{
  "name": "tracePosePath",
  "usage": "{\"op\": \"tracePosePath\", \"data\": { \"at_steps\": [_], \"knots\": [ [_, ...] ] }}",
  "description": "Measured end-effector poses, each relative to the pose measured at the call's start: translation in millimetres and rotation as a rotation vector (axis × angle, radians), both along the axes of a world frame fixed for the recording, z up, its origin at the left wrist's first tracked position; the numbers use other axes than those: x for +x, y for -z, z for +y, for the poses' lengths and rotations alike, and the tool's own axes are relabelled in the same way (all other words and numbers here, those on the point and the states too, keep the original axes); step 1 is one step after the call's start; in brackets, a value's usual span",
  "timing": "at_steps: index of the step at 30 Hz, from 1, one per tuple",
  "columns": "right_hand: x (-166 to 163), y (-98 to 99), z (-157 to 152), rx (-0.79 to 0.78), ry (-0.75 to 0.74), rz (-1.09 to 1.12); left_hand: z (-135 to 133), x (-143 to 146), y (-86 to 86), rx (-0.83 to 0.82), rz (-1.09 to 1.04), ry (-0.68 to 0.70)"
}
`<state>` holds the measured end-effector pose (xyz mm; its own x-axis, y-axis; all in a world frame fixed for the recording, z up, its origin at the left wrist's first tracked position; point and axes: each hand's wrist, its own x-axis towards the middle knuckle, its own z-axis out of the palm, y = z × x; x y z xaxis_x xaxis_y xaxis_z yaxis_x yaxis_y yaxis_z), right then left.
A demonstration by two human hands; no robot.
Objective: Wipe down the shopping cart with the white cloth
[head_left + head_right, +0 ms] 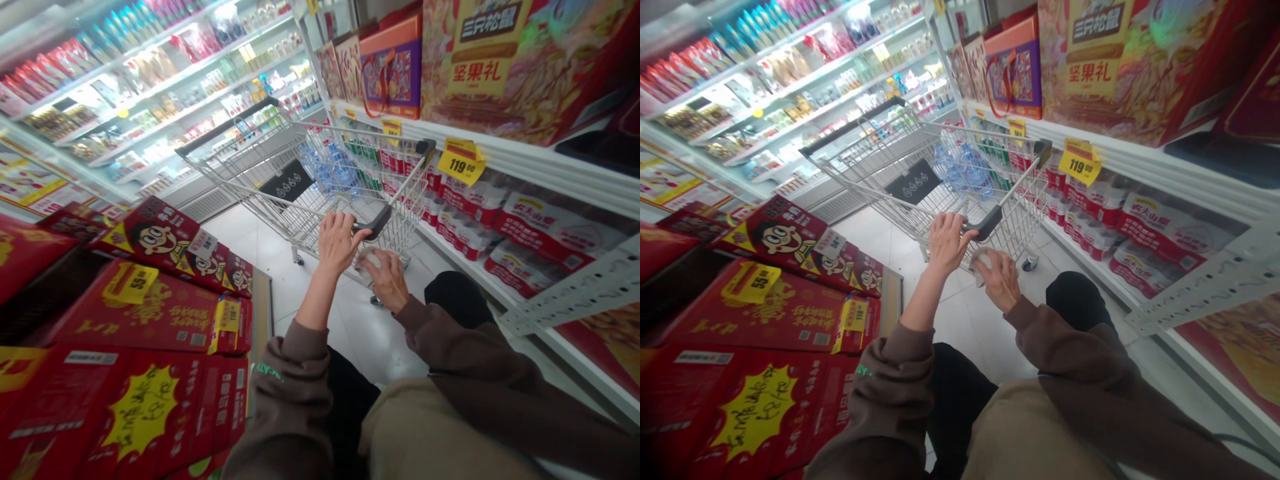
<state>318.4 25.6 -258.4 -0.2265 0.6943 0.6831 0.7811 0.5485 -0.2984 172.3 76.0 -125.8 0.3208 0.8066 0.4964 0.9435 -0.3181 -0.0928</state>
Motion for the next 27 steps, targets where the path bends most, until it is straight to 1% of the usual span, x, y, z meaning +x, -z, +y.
{"op": "tracePosePath", "data": {
  "at_steps": [2,5,8,11,13,15,17,19,21,24,27],
  "knots": [
    [2.7,-5.7,-2.9,0.000,-0.024,0.021,6.2,-16.0,-2.6,-0.016,-0.026,0.023],
    [0.5,-13.8,-1.3,0.066,-0.050,0.079,15.4,-42.4,-6.7,-0.029,-0.033,0.016],
    [-7.3,-7.2,3.3,0.132,-0.013,0.059,19.4,-55.7,-8.1,-0.031,0.005,0.002],
    [-12.4,6.0,0.7,0.124,-0.010,-0.045,18.5,-56.4,-7.1,-0.018,0.014,-0.010],
    [-13.5,7.0,-4.3,0.091,-0.038,-0.097,17.5,-55.2,-5.9,-0.012,0.010,-0.014],
    [-15.5,-1.9,-7.7,0.088,-0.057,-0.121,17.0,-54.7,-5.0,-0.010,0.001,-0.014],
    [-20.9,-16.8,-6.9,0.128,-0.064,-0.128,16.9,-54.6,-4.4,-0.011,-0.011,-0.011],
    [-29.6,-29.8,-2.6,0.184,-0.029,-0.127,16.9,-54.0,-4.2,-0.010,-0.021,-0.008],
    [-38.8,-34.3,1.3,0.218,0.045,-0.134,16.5,-52.5,-4.1,-0.008,-0.026,-0.009],
    [-46.9,-24.9,-0.3,0.207,0.113,-0.178,15.0,-49.1,-3.7,-0.010,-0.032,-0.011],
    [-44.4,-12.6,-7.4,0.160,0.065,-0.214,13.4,-46.3,-2.1,-0.011,-0.050,-0.004]
  ]
}}
